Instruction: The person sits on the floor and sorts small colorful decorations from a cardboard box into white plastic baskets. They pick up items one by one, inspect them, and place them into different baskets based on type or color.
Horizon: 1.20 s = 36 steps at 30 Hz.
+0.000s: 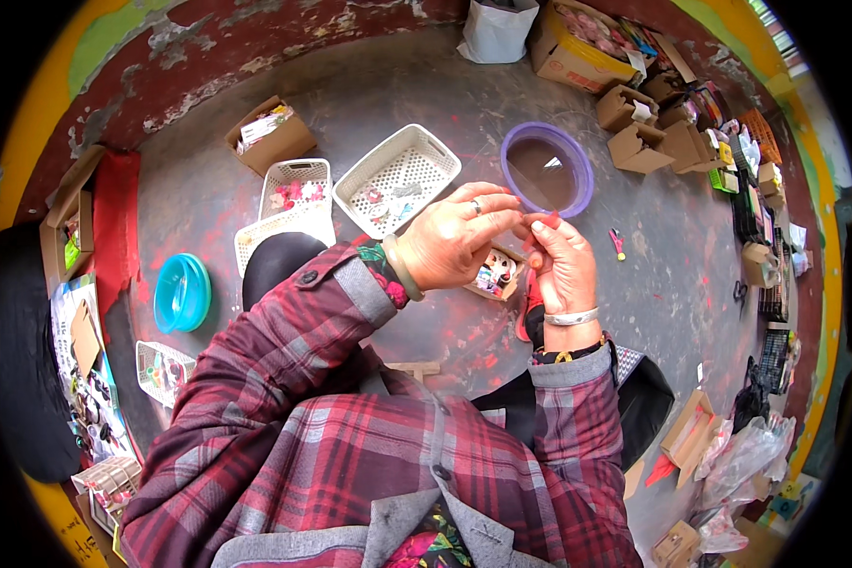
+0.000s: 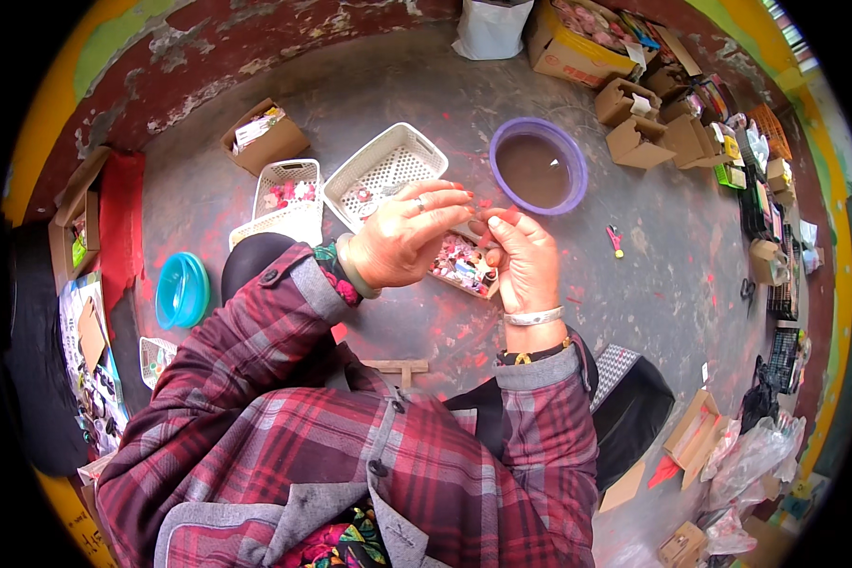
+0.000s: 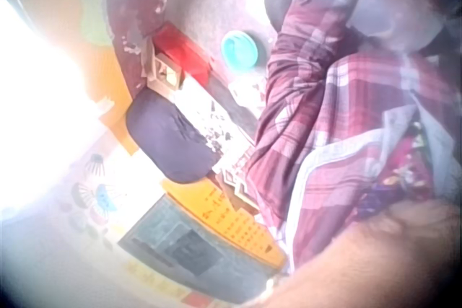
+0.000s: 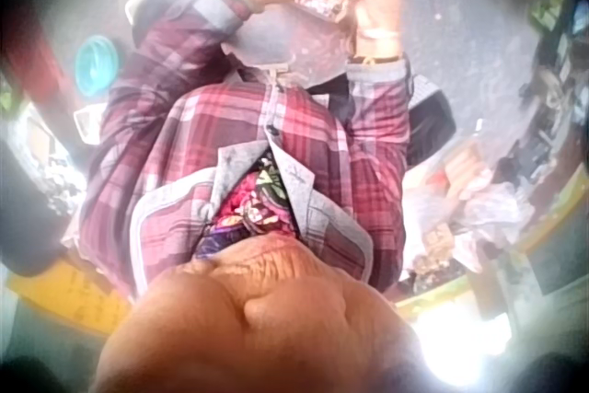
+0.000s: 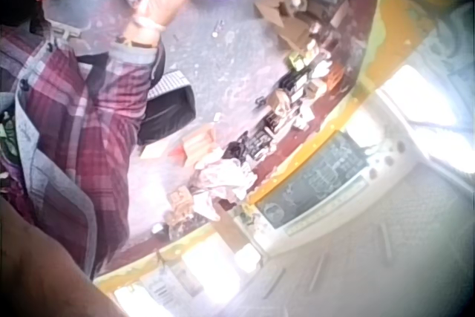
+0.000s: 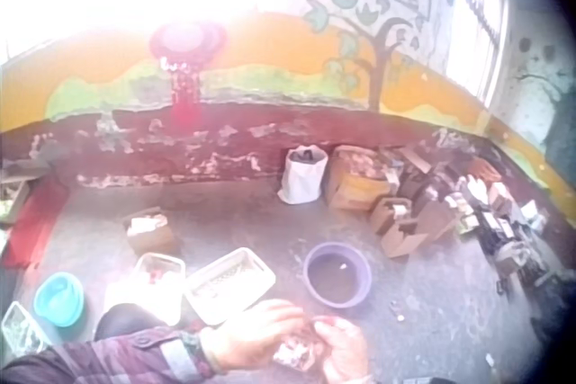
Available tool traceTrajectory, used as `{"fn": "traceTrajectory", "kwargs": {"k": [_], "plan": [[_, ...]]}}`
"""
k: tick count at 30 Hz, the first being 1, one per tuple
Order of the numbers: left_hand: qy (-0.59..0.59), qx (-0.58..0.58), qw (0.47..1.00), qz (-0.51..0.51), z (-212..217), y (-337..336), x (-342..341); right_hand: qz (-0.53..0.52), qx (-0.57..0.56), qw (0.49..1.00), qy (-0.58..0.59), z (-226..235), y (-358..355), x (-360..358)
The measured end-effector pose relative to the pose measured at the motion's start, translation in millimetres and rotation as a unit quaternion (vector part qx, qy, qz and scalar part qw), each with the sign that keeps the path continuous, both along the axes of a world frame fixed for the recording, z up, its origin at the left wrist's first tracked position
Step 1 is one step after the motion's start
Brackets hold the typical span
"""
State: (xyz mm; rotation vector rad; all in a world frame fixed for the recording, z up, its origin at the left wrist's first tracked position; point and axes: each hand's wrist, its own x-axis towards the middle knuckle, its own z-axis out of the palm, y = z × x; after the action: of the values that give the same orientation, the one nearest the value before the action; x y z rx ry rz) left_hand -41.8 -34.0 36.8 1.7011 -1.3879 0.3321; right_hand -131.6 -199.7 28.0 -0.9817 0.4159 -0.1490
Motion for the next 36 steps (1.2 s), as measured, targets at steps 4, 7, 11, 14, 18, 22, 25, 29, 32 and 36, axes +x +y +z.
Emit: {"fn": "traceTrajectory", "kwargs": {"k": [4, 7, 11, 14, 18, 22, 25, 29, 32, 36], "plan": [[0.046, 0.016, 0.999, 0.012, -5, 2, 10, -0.006, -0.111, 0.993, 0.047, 6, 1, -1], [0.117, 0.035, 0.992, 0.023, -6, 0, 9, 0.036, -0.185, 0.981, 0.054, 7, 4, -4], [0.245, 0.115, 0.962, -0.028, -14, 0, 12, 0.086, -0.235, 0.967, 0.046, 9, 8, -6], [0.391, 0.209, 0.894, -0.067, 1, 1, 15, 0.101, -0.255, 0.960, 0.061, 10, 6, -7], [0.484, 0.241, 0.835, -0.099, 0, 4, 19, 0.126, -0.259, 0.955, 0.070, 8, 3, -6], [0.514, 0.222, 0.816, -0.145, -8, 4, 23, 0.129, -0.234, 0.961, 0.073, 11, 2, -8], [0.545, 0.218, 0.794, -0.160, -10, 4, 24, 0.132, -0.217, 0.964, 0.078, 12, 2, -9], [0.564, 0.216, 0.777, -0.178, -8, 4, 23, 0.120, -0.218, 0.965, 0.084, 16, 8, -9], [0.561, 0.229, 0.775, -0.179, -5, 4, 22, 0.114, -0.222, 0.965, 0.083, 15, 9, -8], [0.562, 0.244, 0.771, -0.176, -11, 3, 20, 0.107, -0.229, 0.963, 0.095, 15, 13, -6]]}}
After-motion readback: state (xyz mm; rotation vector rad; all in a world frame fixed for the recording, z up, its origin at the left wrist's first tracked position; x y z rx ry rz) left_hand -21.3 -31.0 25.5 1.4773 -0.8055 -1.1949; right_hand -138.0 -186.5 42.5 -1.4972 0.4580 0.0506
